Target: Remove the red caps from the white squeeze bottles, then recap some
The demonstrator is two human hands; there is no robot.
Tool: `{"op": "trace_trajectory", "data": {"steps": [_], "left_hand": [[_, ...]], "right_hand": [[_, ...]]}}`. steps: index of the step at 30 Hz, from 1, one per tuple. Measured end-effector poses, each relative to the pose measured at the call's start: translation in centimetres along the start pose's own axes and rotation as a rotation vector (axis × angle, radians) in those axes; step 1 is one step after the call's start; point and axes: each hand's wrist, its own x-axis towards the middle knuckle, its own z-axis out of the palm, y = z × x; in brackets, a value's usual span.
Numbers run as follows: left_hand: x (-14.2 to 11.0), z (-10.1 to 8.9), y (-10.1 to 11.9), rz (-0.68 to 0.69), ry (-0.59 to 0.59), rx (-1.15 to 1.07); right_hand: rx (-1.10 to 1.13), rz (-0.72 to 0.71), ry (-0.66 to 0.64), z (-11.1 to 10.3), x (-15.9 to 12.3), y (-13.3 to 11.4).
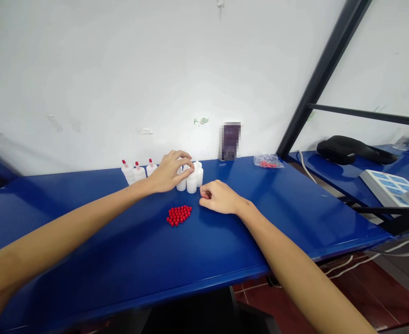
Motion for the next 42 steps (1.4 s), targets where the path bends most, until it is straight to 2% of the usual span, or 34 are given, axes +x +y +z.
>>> {"op": "trace_trajectory", "data": {"steps": [7,11,13,17,20,22,28,31,34,37,40,42], "left_hand": [[0.0,0.5,-0.6,0.029,0.021,0.031],[-0.2,-0.1,-0.4,0.029,0.074,-0.013],[-0.5,-0.7,-0.1,-0.028,0.163,-0.063],[-1.9,-2.6,0.4,-0.263,0.405,-0.180],[-3.8,-3.9,0.3,-0.345,0.417,-0.341],[-5.5,-4.4,0.1,-0.376,0.363,-0.376],[-11.0,-4.2,-0.5,-0.467,0.039,-0.346],[-12.4,-4.3,-1.0,-0.409,-0.164,-0.405],[-12.6,-4.7,-1.7,-0.279,-0.340,-0.437],[-12.3,-5.0,-2.4,-0.137,-0.412,-0.417],[-12.4,-5.2,-3.0,-0.072,-0.406,-0.377],[-12.5,-5.2,-3.4,-0.078,-0.356,-0.358]], "right_hand": [[0.135,-0.039,-0.137,-0.6,-0.4,-0.7],[0.170,-0.024,-0.211,-0.6,-0.6,-1.0],[0.149,-0.012,-0.227,-0.5,-0.6,-1.0],[0.108,-0.002,-0.236,-0.4,-0.6,-1.2],[0.098,-0.001,-0.245,-0.5,-0.6,-1.3],[0.097,0.000,-0.248,-0.6,-0.6,-1.4],[0.101,0.004,-0.215,-0.6,-0.7,-1.7],[0.095,-0.006,-0.178,-0.3,-0.6,-1.7],[0.102,-0.026,-0.179,-0.1,-0.5,-1.6],[0.137,-0.038,-0.188,0.0,-0.6,-1.7],[0.123,-0.043,-0.178,0.0,-0.6,-1.8],[0.099,-0.033,-0.177,-0.1,-0.6,-1.9]]}}
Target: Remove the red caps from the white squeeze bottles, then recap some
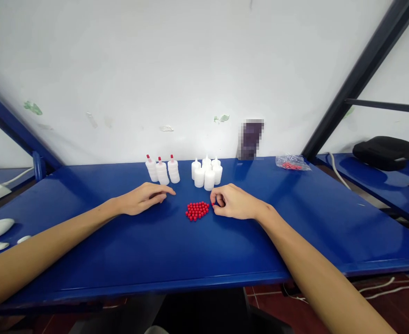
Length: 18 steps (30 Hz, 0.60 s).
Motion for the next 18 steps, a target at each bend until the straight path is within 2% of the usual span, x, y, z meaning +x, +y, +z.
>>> {"op": "trace_trajectory", "data": {"steps": [4,6,11,18], "left_hand": [[0.5,0.2,0.2,-0.125,0.243,-0.034],[1.2,0.3,0.7,-0.227,0.310,-0.069],[3.0,0.7,1.7,-0.305,0.335,-0.073],[4.0,1.2,0.9,-0.394,0.297,-0.077]], "right_hand": [[-0.012,0.027,0.001,-0.1,0.0,-0.1],[0.007,0.025,-0.002,-0.2,-0.1,-0.1],[0.033,0.024,0.018,-0.4,-0.1,0.2],[0.095,0.022,0.012,-0.6,-0.1,0.2]]}}
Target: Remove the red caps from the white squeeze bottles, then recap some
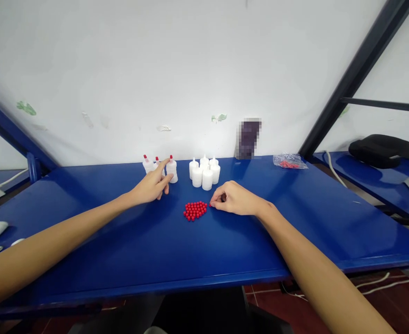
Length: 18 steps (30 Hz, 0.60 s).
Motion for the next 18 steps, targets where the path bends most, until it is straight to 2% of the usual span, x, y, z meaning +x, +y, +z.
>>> {"op": "trace_trajectory", "data": {"steps": [9,18], "left_hand": [[-1.0,-0.5,-0.2,0.102,0.113,0.191],[-4.7,-1.0,-1.2,0.235,0.149,0.120]], "right_hand": [[0.011,0.015,-0.034,0.3,0.1,-0.6],[0.003,0.018,-0.022,0.5,0.1,-0.9]]}}
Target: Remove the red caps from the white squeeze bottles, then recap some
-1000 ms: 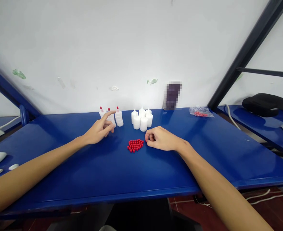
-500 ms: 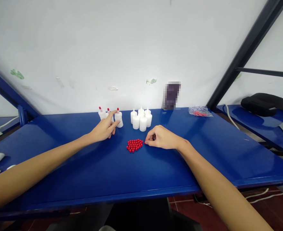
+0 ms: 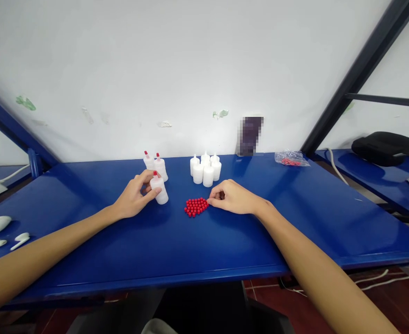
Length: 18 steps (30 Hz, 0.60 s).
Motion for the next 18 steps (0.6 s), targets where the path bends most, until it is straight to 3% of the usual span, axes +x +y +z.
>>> {"op": "trace_trajectory", "data": {"steps": [9,15,18], "left_hand": [[-1.1,0.5,0.8,0.093,0.086,0.047],[-1.3,0.5,-0.1,0.186,0.194,0.156],[-1.3,0.6,-0.6,0.210,0.212,0.110]], "right_hand": [[-0.104,-0.019,0.321,0.1,0.7,1.4],[-0.216,0.004,0.159,-0.6,3.1,1.7],[-0.242,-0.026,0.153,-0.9,4.4,1.5]]}}
